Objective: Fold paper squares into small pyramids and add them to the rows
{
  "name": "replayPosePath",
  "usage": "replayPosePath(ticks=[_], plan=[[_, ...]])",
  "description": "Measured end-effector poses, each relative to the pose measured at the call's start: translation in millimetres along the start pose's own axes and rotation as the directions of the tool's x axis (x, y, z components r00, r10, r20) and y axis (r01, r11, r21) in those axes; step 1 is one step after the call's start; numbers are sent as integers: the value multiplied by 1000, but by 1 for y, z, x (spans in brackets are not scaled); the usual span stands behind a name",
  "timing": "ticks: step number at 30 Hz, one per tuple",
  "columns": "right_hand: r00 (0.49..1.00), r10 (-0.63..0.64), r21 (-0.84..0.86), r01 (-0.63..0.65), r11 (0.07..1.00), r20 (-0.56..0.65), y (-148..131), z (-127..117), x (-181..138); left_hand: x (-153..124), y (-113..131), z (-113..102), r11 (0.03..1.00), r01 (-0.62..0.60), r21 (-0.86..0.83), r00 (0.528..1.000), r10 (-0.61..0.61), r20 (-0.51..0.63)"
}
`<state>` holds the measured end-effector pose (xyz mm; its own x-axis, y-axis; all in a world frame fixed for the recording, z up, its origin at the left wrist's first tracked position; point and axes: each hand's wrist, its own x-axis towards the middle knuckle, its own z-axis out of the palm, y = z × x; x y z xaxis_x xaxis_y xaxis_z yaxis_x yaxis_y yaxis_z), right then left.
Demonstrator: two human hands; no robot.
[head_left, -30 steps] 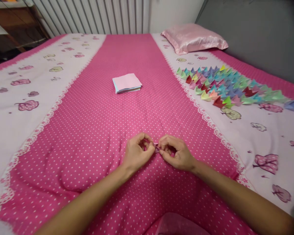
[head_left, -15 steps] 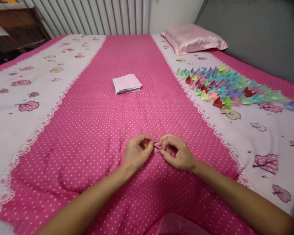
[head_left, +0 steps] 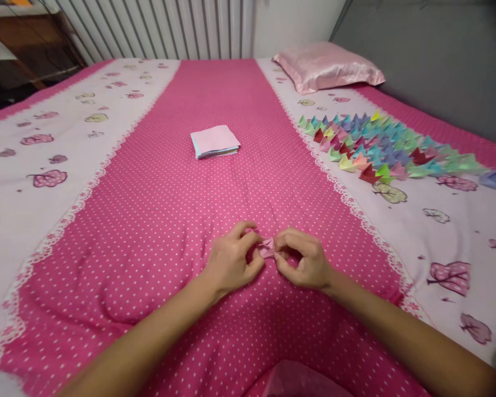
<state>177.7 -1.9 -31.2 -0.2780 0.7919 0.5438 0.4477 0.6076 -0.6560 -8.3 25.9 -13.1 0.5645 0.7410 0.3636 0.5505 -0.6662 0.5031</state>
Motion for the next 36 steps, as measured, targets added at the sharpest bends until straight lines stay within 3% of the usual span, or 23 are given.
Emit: replayPosePath(ticks=[4,12,20,36], plan=[[996,-84,-120,86,989,22,-1,0,-2,2,0,-2,996,-22,84,997,16,73],[962,-272,-310,266,913,23,1,3,-7,2,2,3,1000,-16,20,985,12,170],[974,-224,-255,226,940,37,3,3,-8,1,-2,9,998,43,-53,991,-35,131],[993,-95,-177,82,981,-67,0,2,-8,4,-2,13,989,110,-96,989,-100,105]])
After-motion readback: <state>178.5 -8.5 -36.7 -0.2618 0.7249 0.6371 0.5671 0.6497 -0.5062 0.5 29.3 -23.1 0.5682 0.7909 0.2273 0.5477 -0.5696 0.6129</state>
